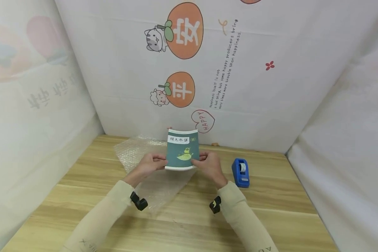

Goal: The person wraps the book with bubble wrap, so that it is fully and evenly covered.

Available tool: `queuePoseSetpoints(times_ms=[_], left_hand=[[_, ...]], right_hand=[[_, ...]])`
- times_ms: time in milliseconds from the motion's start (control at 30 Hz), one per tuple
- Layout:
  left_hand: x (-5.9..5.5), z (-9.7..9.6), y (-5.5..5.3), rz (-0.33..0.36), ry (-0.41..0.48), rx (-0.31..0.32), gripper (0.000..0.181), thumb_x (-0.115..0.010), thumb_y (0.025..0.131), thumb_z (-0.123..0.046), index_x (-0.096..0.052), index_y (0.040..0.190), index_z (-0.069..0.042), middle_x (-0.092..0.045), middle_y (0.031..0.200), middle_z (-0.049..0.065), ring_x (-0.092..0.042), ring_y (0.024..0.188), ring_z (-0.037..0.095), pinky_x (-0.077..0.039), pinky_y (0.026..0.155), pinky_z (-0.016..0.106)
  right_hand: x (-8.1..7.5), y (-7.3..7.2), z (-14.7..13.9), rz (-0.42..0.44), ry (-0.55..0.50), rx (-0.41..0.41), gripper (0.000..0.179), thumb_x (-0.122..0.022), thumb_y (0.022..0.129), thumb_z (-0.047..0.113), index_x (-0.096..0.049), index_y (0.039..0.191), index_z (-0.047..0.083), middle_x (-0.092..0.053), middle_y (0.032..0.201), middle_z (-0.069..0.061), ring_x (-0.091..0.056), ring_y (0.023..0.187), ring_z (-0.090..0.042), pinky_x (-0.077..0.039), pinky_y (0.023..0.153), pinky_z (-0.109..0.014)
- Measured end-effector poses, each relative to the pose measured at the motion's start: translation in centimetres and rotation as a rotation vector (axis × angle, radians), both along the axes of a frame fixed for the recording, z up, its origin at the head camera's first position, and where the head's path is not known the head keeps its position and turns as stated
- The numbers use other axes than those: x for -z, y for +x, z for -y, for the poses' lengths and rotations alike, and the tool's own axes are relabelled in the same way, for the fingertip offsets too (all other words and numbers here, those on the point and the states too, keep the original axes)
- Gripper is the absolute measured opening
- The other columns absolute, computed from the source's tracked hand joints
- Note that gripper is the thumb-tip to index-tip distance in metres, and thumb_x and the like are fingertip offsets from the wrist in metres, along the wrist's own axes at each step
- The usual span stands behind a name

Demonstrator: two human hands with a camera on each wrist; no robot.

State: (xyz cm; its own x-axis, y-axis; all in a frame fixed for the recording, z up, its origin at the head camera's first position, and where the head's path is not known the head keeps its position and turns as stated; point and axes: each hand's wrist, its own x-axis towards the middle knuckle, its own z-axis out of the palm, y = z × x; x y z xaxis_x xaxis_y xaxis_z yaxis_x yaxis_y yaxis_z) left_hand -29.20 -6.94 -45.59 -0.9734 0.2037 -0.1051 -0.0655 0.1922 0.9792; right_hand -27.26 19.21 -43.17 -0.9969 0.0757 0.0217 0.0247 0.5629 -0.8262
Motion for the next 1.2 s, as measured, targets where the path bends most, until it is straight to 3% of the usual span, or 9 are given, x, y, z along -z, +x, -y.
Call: queuePoseSetpoints(times_ms=[200,533,833,1200], left_hand=[[0.1,3.0,0.8,0.007,-0.044,-0.037,0.025,-0.071,0.099,-0.006,-0.069,0.116,0.012,-0.074,0.116,0.028,-0.077,0.098,0.024,-0.063,0.099,0.048],[1.1,5.5,1.5,0.007,-0.102,-0.082,0.023,-0.07,0.098,-0.003,-0.068,0.116,0.012,-0.074,0.113,0.028,-0.075,0.096,0.023,-0.065,0.093,0.043],[2.3,6.5,1.4,0.022,-0.162,-0.098,0.022,-0.07,0.099,-0.006,-0.069,0.116,0.009,-0.075,0.11,0.023,-0.074,0.095,0.022,-0.064,0.084,0.033],[3.1,6.6,1.2,0.029,-0.208,-0.127,0.022,-0.07,0.098,-0.003,-0.07,0.114,0.011,-0.077,0.105,0.024,-0.074,0.087,0.018,-0.064,0.077,0.031]], right_hand=[[0.8,-0.5,3.0,-0.035,-0.053,-0.037,0.035,-0.086,0.085,0.017,-0.075,0.11,-0.005,-0.075,0.098,-0.015,-0.068,0.086,-0.016,-0.054,0.068,-0.019],[2.8,-0.8,5.8,-0.045,-0.035,-0.066,0.029,-0.088,0.084,0.017,-0.075,0.101,-0.003,-0.074,0.091,-0.012,-0.066,0.079,-0.015,-0.054,0.065,-0.021],[4.3,-1.0,6.9,-0.039,-0.039,-0.075,0.033,-0.088,0.083,0.016,-0.074,0.104,-0.004,-0.074,0.093,-0.013,-0.069,0.081,-0.018,-0.058,0.069,-0.026],[5.4,-1.2,7.7,0.006,-0.048,-0.078,0.033,-0.087,0.086,0.018,-0.073,0.107,-0.003,-0.073,0.097,-0.013,-0.068,0.086,-0.019,-0.057,0.07,-0.026]])
